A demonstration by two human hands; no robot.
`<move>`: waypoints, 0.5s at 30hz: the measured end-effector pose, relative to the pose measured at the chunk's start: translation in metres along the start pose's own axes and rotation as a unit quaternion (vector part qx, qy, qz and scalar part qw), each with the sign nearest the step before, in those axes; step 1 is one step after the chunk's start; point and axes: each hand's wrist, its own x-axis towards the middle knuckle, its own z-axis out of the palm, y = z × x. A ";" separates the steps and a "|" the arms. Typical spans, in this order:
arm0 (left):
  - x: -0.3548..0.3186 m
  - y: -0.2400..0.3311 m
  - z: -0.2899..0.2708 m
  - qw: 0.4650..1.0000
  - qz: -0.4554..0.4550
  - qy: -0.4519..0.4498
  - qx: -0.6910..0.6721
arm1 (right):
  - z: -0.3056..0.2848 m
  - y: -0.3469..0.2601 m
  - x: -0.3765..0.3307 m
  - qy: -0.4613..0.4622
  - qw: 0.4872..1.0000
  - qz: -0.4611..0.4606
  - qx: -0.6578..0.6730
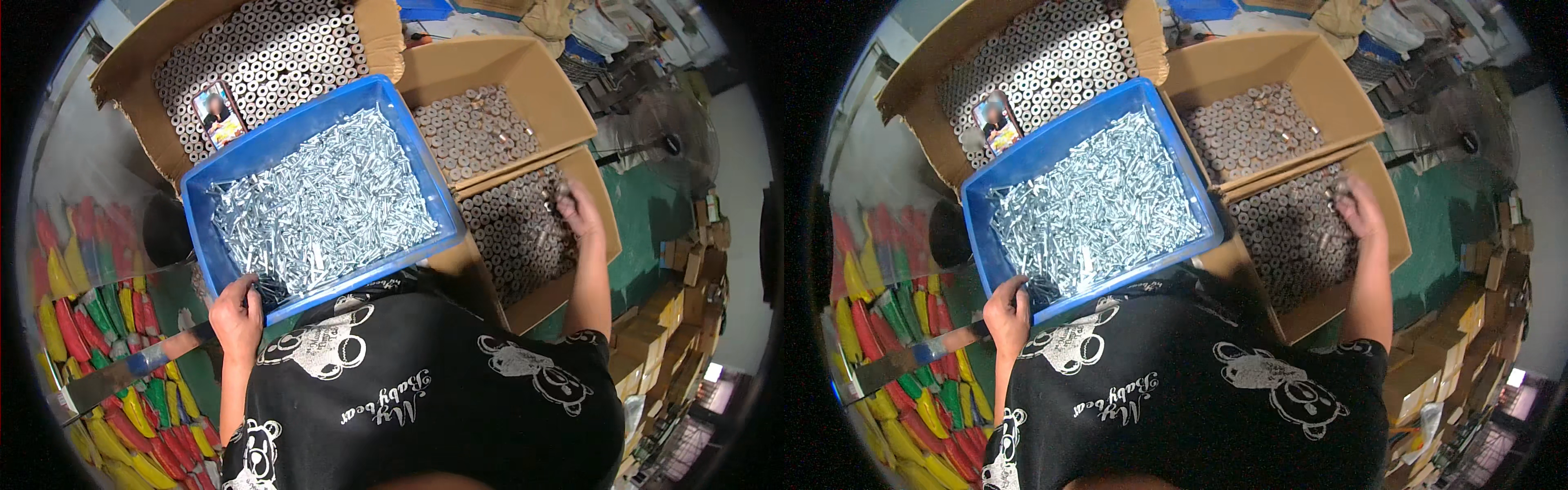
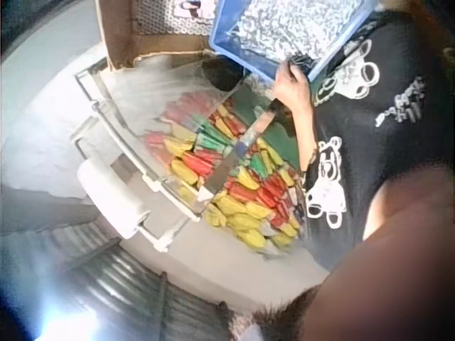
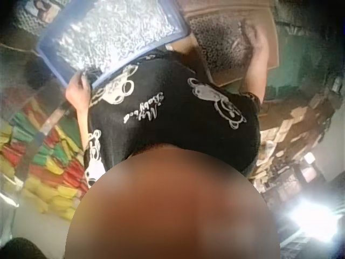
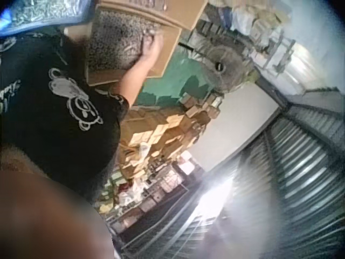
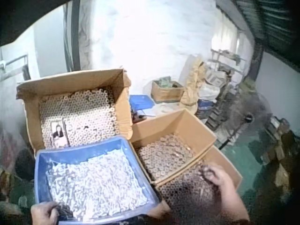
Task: The recorder is sorting metal bolts from a blue plastic tray and inserting them into rows of metal rings packed in cardboard boxes.
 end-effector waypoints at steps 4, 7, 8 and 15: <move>0.007 -0.002 0.002 1.000 0.004 -0.003 0.016 | 0.108 -0.069 0.071 -0.073 0.934 -0.042 -0.348; 0.009 0.002 0.000 0.999 -0.005 -0.005 0.039 | 0.184 -0.036 0.187 -0.080 0.687 -0.169 -0.702; 0.009 0.004 0.002 0.999 -0.019 0.005 0.047 | 0.187 -0.014 0.209 -0.046 0.624 -0.086 -0.775; 0.022 -0.005 -0.001 0.999 0.015 -0.034 0.038 | 0.002 0.141 0.343 0.056 0.589 0.052 -0.805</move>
